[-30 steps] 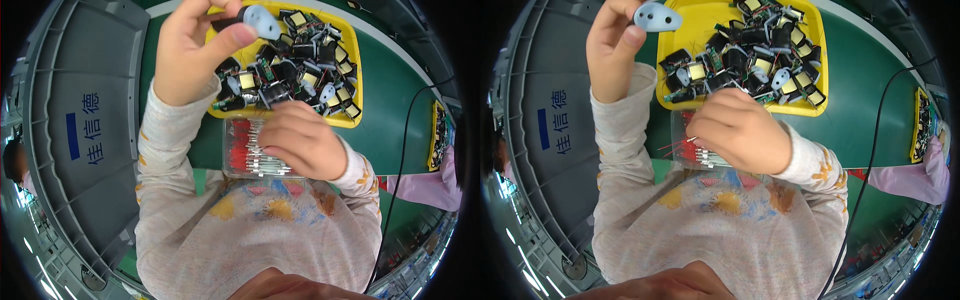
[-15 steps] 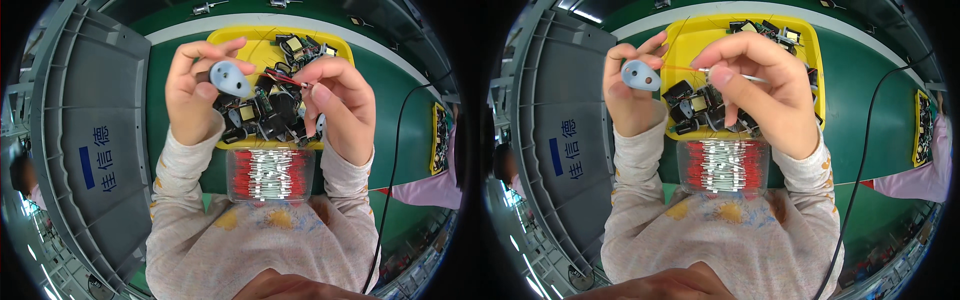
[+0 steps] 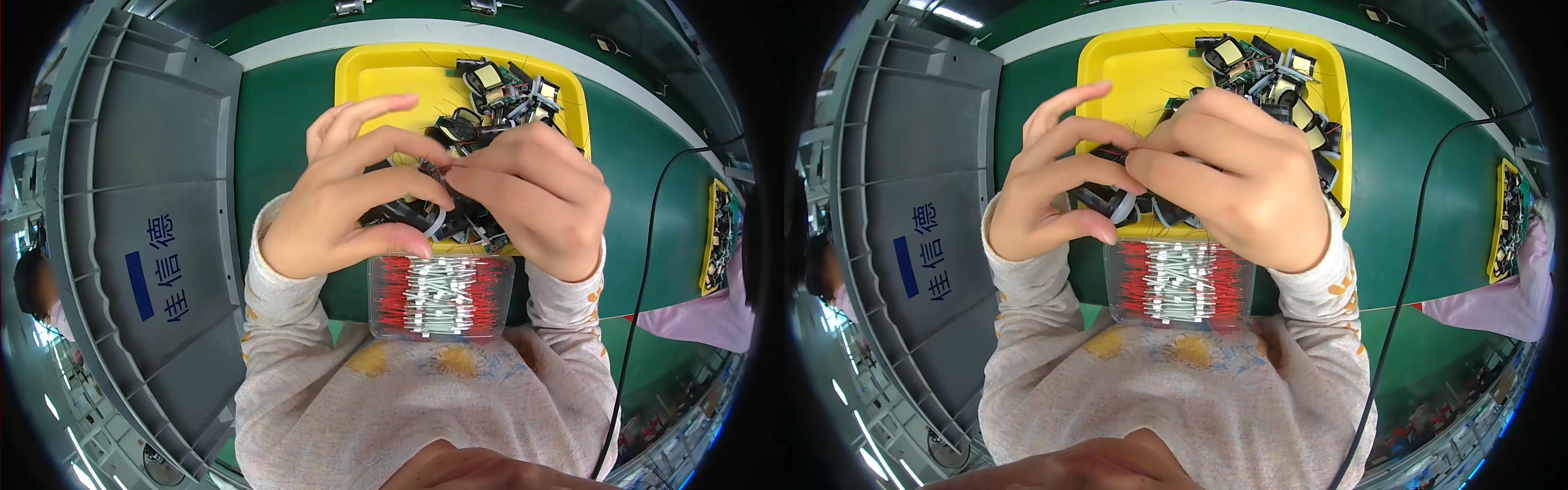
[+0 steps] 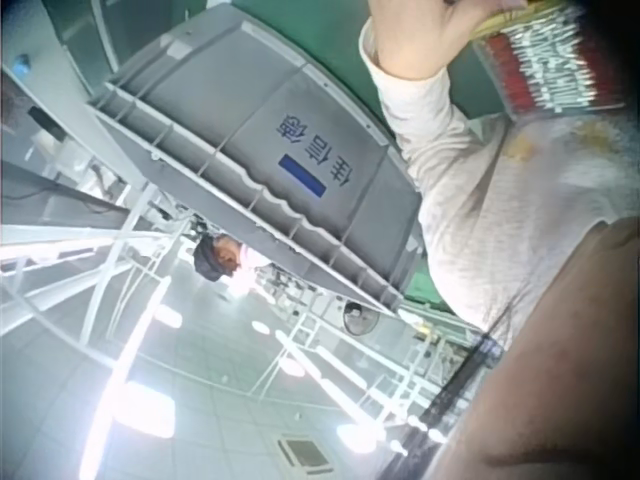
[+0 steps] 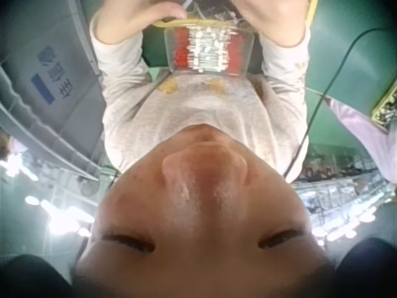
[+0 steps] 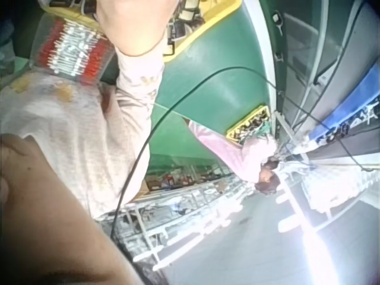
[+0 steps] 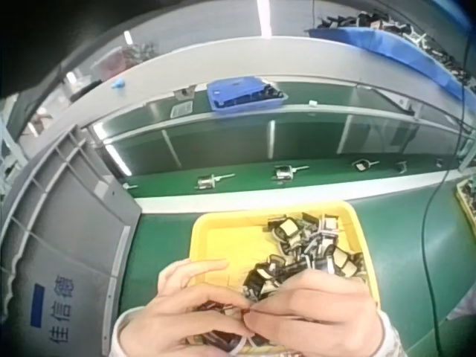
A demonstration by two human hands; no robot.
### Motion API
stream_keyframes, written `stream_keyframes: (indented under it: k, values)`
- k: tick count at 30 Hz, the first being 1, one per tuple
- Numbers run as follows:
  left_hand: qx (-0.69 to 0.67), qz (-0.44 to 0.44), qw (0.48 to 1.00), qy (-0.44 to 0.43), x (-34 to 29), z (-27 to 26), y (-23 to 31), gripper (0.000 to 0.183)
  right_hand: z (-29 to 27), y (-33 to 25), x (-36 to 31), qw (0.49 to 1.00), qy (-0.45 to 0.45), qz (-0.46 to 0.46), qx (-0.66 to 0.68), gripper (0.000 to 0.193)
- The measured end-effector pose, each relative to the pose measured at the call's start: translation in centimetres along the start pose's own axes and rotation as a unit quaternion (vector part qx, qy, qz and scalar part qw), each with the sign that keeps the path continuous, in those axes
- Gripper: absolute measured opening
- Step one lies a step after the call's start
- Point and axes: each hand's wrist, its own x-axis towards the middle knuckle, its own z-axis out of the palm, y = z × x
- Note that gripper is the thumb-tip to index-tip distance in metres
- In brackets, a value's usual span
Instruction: The person assembles small electronic components by inserting red wires into a gray plastic housing. They use a white stick-like tool to push the wires into place and then place the finished units into a yellow tray. The process is repeated for multiple units.
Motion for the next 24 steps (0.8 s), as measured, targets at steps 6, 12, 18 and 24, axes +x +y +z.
stream_keyframes:
  k: [6, 12, 18, 24]
  values:
    - [-0.152, 0.029, 0.988, 0.015, 0.0, 0.5, -0.8, 0.049, 0.2, -1.0, 0.0, 0.917, 0.102, 0.212, 0.324, 0.022]
    - [-0.227, 0.025, 0.970, 0.080, 0.3, 1.4, -0.6, 0.053, 0.2, 1.3, -1.2, 0.967, 0.059, 0.077, 0.235, 0.027]
    - [-0.302, 0.005, 0.944, 0.133, 0.2, 2.4, -1.8, 0.057, -1.1, -0.2, -1.5, 0.913, 0.282, 0.157, 0.251, 0.014]
    - [-0.579, -0.030, 0.782, 0.230, -0.3, 4.5, -0.7, 0.056, -0.1, -1.0, -1.7, 0.935, 0.233, 0.059, 0.260, 0.021]
